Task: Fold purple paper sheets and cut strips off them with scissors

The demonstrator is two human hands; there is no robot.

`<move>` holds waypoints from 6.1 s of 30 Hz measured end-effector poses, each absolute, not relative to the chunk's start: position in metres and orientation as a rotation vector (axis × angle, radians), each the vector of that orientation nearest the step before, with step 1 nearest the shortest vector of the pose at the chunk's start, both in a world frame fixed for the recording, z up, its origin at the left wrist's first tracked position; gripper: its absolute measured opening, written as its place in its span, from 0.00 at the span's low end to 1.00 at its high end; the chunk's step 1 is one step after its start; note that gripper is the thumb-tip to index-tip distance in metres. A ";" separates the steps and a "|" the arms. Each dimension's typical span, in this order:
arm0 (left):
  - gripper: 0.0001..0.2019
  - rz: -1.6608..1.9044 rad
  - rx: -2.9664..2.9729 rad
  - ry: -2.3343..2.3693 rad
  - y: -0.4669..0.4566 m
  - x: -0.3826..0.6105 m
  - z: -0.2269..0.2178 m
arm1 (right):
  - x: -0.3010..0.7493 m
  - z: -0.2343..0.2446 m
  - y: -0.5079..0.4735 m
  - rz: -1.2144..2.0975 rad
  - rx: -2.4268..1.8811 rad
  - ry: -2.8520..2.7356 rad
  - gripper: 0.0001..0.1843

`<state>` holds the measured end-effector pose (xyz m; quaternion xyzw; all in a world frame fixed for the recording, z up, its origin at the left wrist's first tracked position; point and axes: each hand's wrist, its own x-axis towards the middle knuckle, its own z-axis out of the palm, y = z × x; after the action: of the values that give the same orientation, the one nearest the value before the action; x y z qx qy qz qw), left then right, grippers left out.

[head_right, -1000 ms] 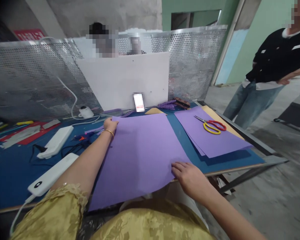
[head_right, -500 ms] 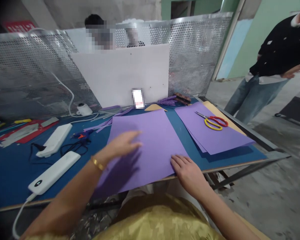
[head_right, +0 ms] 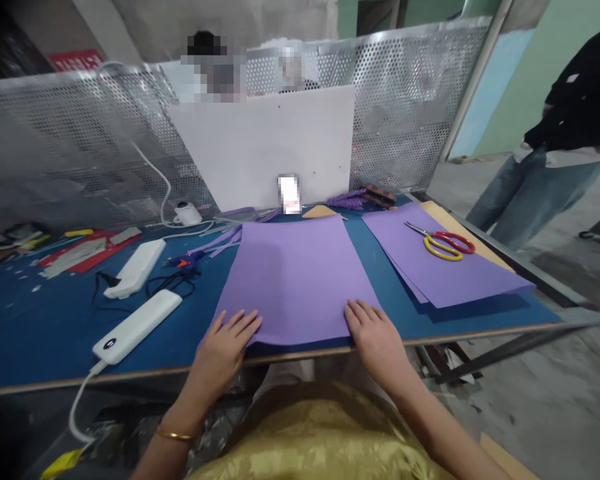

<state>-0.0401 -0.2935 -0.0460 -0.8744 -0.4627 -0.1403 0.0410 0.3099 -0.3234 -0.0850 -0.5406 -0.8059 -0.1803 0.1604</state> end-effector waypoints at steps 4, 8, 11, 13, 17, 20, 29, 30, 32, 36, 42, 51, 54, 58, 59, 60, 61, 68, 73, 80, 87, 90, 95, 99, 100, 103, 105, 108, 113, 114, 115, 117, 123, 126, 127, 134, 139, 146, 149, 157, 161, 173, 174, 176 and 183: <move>0.25 -0.511 -2.762 -1.341 -0.304 -0.015 -0.046 | 0.314 -0.079 -0.326 -0.480 -1.570 -2.256 0.24; 0.18 -0.621 -2.825 -1.283 -0.312 0.017 -0.049 | 0.298 -0.070 -0.331 -0.285 -1.420 -2.236 0.18; 0.14 -0.653 -2.858 -1.320 -0.312 0.031 -0.046 | 0.282 -0.066 -0.330 -0.160 -1.364 -2.253 0.10; 0.12 -0.692 -2.852 -1.386 -0.309 0.030 -0.043 | 0.282 -0.064 -0.327 -0.138 -1.402 -2.220 0.08; 0.10 -0.717 -2.797 -1.533 -0.300 0.004 -0.035 | 0.312 -0.061 -0.319 -0.100 -1.501 -2.165 0.08; 0.11 -0.676 -2.784 -1.628 -0.290 -0.024 -0.032 | 0.338 -0.056 -0.311 -0.015 -1.559 -2.182 0.10; 0.16 -0.689 -2.682 -1.943 -0.261 -0.056 -0.037 | 0.345 -0.043 -0.285 0.237 -1.845 -2.106 0.17; 0.16 -0.670 -2.644 -1.969 -0.260 -0.056 -0.038 | 0.344 -0.043 -0.284 0.230 -1.889 -2.099 0.18; 0.15 -0.627 -2.590 -2.001 -0.259 -0.054 -0.039 | 0.343 -0.042 -0.283 0.218 -1.952 -2.093 0.19; 0.14 -0.580 -2.559 -2.019 -0.260 -0.052 -0.039 | 0.343 -0.043 -0.281 0.180 -2.000 -2.130 0.20; 0.15 -0.581 -2.553 -2.106 -0.254 -0.058 -0.037 | 0.342 -0.045 -0.284 0.096 -1.991 -2.159 0.20; 0.18 -0.649 -2.347 -2.168 -0.260 -0.084 -0.050 | 0.354 -0.063 -0.297 0.000 -1.997 -1.882 0.38; 0.24 -0.676 -2.284 -2.128 -0.266 -0.089 -0.055 | 0.352 -0.067 -0.303 0.002 -2.011 -1.783 0.40; 0.26 -0.700 -2.266 -2.112 -0.269 -0.091 -0.058 | 0.347 -0.069 -0.306 -0.020 -2.022 -1.735 0.41; 0.26 -0.697 -2.264 -2.115 -0.269 -0.090 -0.059 | 0.347 -0.070 -0.305 -0.029 -2.029 -1.730 0.40; 0.26 -0.690 -2.265 -2.117 -0.269 -0.090 -0.059 | 0.347 -0.071 -0.305 -0.040 -2.036 -1.726 0.40; 0.26 -0.683 -2.266 -2.121 -0.268 -0.090 -0.059 | 0.347 -0.072 -0.305 -0.052 -2.037 -1.721 0.39; 0.25 -0.635 -2.250 -2.179 -0.268 -0.088 -0.056 | 0.346 -0.075 -0.305 -0.102 -2.014 -1.694 0.37; 0.23 -0.620 -2.260 -2.187 -0.267 -0.089 -0.054 | 0.344 -0.076 -0.306 -0.135 -2.036 -1.687 0.31; 0.17 -0.505 -2.082 -2.048 -0.285 -0.072 -0.046 | 0.335 -0.080 -0.312 -0.285 -2.021 -1.624 0.14; 0.17 -0.573 -2.488 -1.463 -0.293 -0.051 -0.048 | 0.332 -0.065 -0.305 -0.394 -1.713 -2.200 0.09; 0.22 -0.485 -2.593 -1.354 -0.296 -0.053 -0.051 | 0.332 -0.058 -0.306 -0.317 -1.670 -2.426 0.13; 0.26 -0.236 -2.565 -1.427 -0.316 -0.028 -0.044 | 0.309 -0.056 -0.332 -0.414 -1.686 -2.469 0.26; 0.47 -0.053 -2.499 -1.537 -0.328 0.000 -0.036 | 0.288 -0.063 -0.347 -0.477 -1.718 -2.377 0.27; 0.47 -0.030 -2.494 -1.556 -0.329 0.003 -0.036 | 0.285 -0.065 -0.348 -0.467 -1.735 -2.348 0.27; 0.48 -0.072 -2.503 -1.556 -0.328 0.004 -0.042 | 0.279 -0.074 -0.347 -0.428 -1.716 -2.321 0.28; 0.50 -0.162 -2.542 -1.467 -0.327 0.005 -0.048 | 0.274 -0.079 -0.345 -0.425 -1.674 -2.323 0.29; 0.51 -0.219 -2.589 -1.347 -0.324 0.016 -0.052 | 0.266 -0.084 -0.346 -0.415 -1.665 -2.319 0.30; 0.49 -0.132 -2.568 -1.429 -0.320 0.045 -0.040 | 0.256 -0.081 -0.349 -0.327 -1.711 -2.296 0.29; 0.49 -0.120 -2.564 -1.436 -0.319 0.049 -0.038 | 0.255 -0.081 -0.349 -0.315 -1.724 -2.284 0.29; 0.48 -0.114 -2.560 -1.437 -0.319 0.052 -0.037 | 0.253 -0.082 -0.349 -0.312 -1.731 -2.273 0.29; 0.47 -0.119 -2.568 -1.428 -0.318 0.056 -0.039 | 0.250 -0.086 -0.347 -0.321 -1.703 -2.280 0.30; 0.47 -0.175 -2.660 -1.243 -0.318 0.058 -0.052 | 0.243 -0.092 -0.343 -0.347 -1.495 -2.409 0.32; 0.48 -0.159 -2.714 -1.227 -0.318 0.057 -0.051 | 0.242 -0.088 -0.346 -0.297 -1.481 -2.447 0.35; 0.48 -0.158 -2.729 -1.224 -0.319 0.056 -0.051 | 0.242 -0.087 -0.347 -0.284 -1.479 -2.450 0.35; 0.51 -0.226 -2.668 -1.238 -0.322 0.052 -0.062 | 0.251 -0.096 -0.354 -0.363 -1.503 -2.298 0.34; 0.52 -0.230 -2.648 -1.255 -0.322 0.052 -0.063 | 0.295 -0.102 -0.356 -0.504 -1.739 -2.096 0.32; 0.46 -0.237 -2.640 -1.249 -0.325 0.056 -0.063 | 0.266 -0.094 -0.352 -0.457 -1.651 -2.152 0.28; 0.42 -0.261 -2.635 -1.229 -0.326 0.055 -0.067 | 0.230 -0.091 -0.347 -0.350 -1.459 -2.270 0.29; 0.43 -0.401 -2.455 -1.271 -0.333 0.029 -0.081 | 0.261 -0.099 -0.352 -0.482 -1.504 -2.166 0.29; 0.43 -0.442 -2.336 -1.371 -0.335 -0.002 -0.086 | 0.292 -0.106 -0.356 -0.566 -1.641 -2.084 0.30; 0.45 -0.507 -2.347 -1.493 -0.338 -0.014 -0.083 | 0.276 -0.100 -0.351 -0.621 -1.705 -2.020 0.27; 0.43 -0.466 -2.425 -1.440 -0.336 -0.001 -0.081 | 0.266 -0.097 -0.350 -0.576 -1.667 -2.050 0.27; 0.40 -0.363 -2.565 -1.335 -0.333 0.024 -0.077 | 0.244 -0.092 -0.349 -0.450 -1.559 -2.139 0.27; 0.40 -0.383 -2.635 -1.216 -0.329 0.048 -0.081 | 0.220 -0.092 -0.351 -0.352 -1.327 -2.208 0.30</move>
<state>0.0482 -0.3295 -0.0806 -0.8950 -0.4129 -0.1299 0.1072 0.2199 -0.3514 -0.0920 -0.4918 -0.8182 -0.1305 0.2675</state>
